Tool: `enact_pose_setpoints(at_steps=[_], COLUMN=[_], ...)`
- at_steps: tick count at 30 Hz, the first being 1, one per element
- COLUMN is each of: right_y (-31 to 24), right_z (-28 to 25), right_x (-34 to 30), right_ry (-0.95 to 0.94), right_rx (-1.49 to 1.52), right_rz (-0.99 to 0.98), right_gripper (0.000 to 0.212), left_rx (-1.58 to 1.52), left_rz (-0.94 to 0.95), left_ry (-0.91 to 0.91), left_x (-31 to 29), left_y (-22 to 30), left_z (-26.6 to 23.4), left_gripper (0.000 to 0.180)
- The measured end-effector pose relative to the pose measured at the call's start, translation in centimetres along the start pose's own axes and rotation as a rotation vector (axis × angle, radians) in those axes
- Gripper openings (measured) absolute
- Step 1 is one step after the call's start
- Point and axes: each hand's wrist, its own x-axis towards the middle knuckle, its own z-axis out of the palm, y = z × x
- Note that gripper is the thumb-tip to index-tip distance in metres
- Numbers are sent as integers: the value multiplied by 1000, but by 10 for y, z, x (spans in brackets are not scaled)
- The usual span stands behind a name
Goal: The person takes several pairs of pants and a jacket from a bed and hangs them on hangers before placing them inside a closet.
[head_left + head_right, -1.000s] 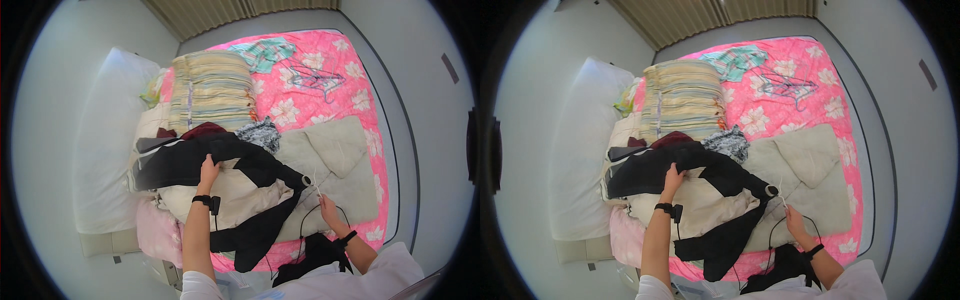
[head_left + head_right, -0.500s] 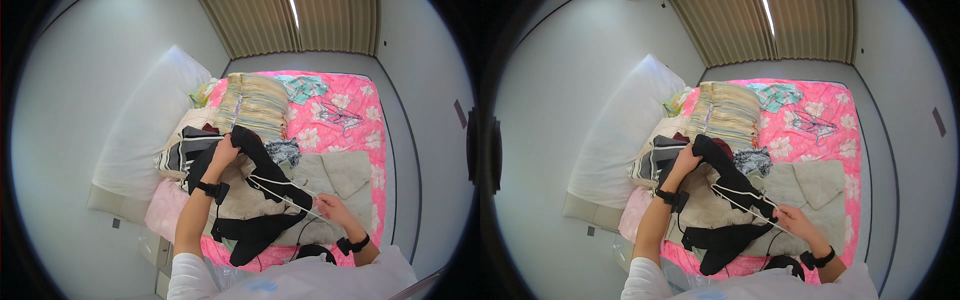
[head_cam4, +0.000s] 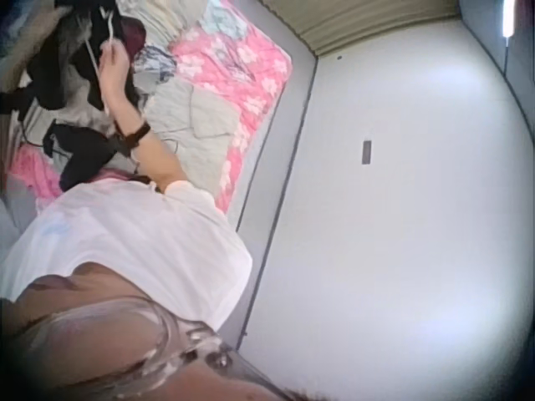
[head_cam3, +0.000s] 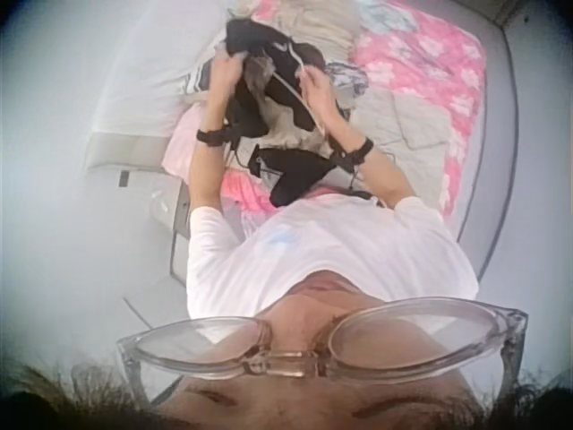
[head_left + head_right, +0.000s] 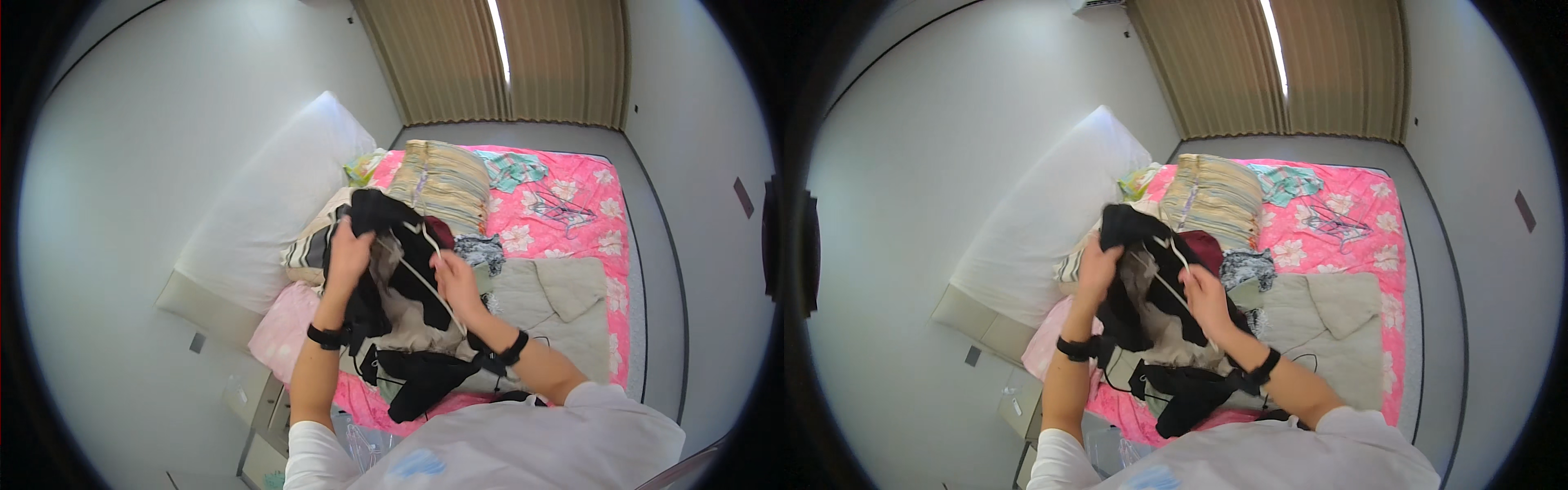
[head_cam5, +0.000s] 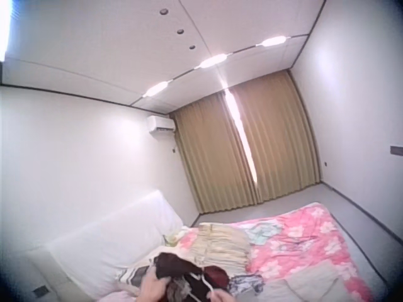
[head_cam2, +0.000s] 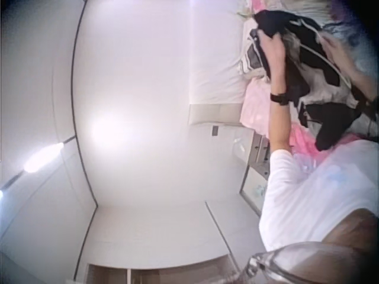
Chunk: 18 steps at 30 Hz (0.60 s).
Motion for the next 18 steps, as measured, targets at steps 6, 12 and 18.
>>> enact_pose_setpoints(at_steps=[6, 12, 18], right_y=[-96, -112, -32], right_z=[110, 169, 98], right_x=[42, -21, -89], right_ry=[-193, -419, -443], right_rx=[-144, 4, -330], right_rz=[-302, -206, -324], right_gripper=[20, 17, 18], left_rx=[103, 180, 79], left_rz=[80, 199, 220], left_ry=[293, 269, -343], left_x=[-4, -76, -186], left_y=[52, 74, -6], left_z=[-138, -162, -165], left_gripper=[53, 54, 56])
